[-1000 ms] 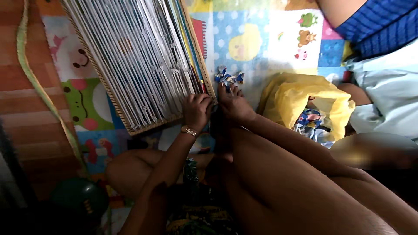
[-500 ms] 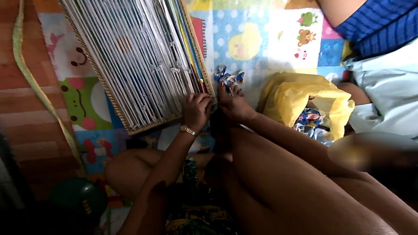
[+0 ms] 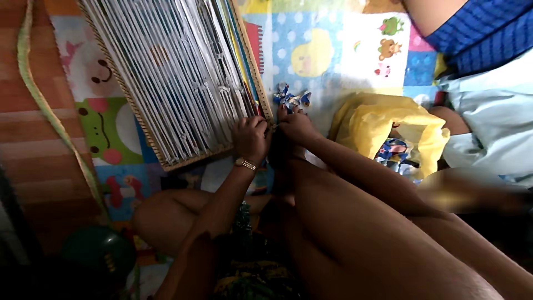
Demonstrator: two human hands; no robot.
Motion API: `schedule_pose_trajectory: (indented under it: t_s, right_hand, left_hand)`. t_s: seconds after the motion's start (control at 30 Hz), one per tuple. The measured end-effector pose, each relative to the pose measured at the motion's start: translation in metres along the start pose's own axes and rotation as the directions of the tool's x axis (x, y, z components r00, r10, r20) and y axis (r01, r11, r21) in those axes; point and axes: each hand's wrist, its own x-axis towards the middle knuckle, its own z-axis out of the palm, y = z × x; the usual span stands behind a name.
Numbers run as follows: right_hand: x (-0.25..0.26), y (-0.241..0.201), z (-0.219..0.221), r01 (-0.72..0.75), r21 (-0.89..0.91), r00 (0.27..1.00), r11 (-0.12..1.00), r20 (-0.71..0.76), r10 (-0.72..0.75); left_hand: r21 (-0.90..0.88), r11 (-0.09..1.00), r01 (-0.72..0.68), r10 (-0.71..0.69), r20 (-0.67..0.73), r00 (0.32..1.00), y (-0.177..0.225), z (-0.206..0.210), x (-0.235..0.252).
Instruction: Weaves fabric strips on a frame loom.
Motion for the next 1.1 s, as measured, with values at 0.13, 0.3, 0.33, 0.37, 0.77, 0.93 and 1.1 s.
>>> schedule_pose_trajectory:
  t_s: [0.13,0.3,0.33,0.37,0.77,0.93,1.1]
  right_hand:
    - [-0.009,-0.003,0.007,0.056,0.147,0.991,0.988,-0.127,-0.037]
    - [-0.017,-0.003,0.015,0.201,0.082,0.955,0.976,-0.240,-0.177]
    - [-0.016,-0.002,0.017,0.233,0.051,0.944,0.971,-0.251,-0.214]
    - [-0.016,-0.001,0.018,0.259,0.022,0.936,0.966,-0.254,-0.245]
    - [-0.019,0.011,0.027,0.581,-0.540,0.612,0.609,-0.204,-0.764]
    - [-0.024,0.017,0.024,0.625,-0.493,0.642,0.605,-0.114,-0.758]
    - [-0.026,0.018,0.022,0.553,-0.279,0.817,0.785,0.000,-0.576]
  left_hand:
    - [-0.031,0.999,0.028,-0.027,0.020,0.999,0.002,-0.002,0.001]
    - [-0.045,0.999,0.020,-0.020,-0.008,1.000,0.001,-0.001,0.001]
    - [-0.044,0.999,0.019,-0.019,-0.010,1.000,0.000,-0.001,0.001]
    - [-0.044,0.999,0.019,-0.019,-0.008,1.000,0.001,-0.001,0.001]
    - [-0.087,0.996,-0.012,0.009,-0.037,0.999,-0.002,-0.001,0.001]
    - [-0.104,0.994,-0.018,0.015,-0.025,1.000,-0.006,0.000,0.001]
    - [-0.113,0.994,0.008,-0.005,0.029,1.000,-0.003,-0.005,0.001]
